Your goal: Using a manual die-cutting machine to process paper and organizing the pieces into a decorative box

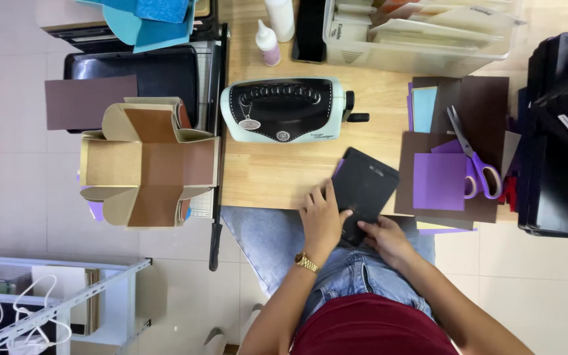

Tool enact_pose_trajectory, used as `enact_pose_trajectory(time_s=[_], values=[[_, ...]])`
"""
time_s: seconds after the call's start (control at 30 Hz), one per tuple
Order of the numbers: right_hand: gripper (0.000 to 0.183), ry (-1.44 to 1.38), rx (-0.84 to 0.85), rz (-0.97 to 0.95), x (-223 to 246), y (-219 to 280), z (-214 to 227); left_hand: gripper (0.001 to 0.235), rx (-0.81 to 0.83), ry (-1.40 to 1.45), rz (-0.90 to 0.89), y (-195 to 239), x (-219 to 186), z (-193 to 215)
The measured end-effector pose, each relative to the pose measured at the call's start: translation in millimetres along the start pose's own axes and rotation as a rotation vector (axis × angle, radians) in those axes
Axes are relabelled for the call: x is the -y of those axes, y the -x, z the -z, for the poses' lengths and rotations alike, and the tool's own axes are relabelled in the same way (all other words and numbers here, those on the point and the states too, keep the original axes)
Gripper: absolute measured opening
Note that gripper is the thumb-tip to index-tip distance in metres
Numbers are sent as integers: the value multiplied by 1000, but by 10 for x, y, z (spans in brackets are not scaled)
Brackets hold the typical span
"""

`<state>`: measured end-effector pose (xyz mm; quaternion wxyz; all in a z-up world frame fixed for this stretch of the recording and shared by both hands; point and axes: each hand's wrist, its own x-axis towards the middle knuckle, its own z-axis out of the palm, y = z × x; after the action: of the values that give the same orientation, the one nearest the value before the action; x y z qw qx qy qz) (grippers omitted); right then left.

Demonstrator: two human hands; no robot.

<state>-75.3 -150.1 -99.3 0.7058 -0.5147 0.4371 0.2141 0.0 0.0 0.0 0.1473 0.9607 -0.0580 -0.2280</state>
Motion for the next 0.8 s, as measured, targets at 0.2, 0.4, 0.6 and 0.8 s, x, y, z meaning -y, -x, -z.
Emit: enact_pose_trajectory(time_s=[0.2, 0.4, 0.6, 0.8], values=[[19, 568, 12, 452, 34, 91, 104, 95, -27, 628, 3, 34, 392, -195], [21, 765, 78, 1075, 513, 286, -195, 52, -513, 927, -354, 31, 688, -449], [23, 763, 99, 1171, 514, -43, -402, 51, -611, 889, -458, -202, 867, -508], [23, 762, 95, 1106, 408, -250, -350, 45, -618, 903, -601, -353, 950, -635]])
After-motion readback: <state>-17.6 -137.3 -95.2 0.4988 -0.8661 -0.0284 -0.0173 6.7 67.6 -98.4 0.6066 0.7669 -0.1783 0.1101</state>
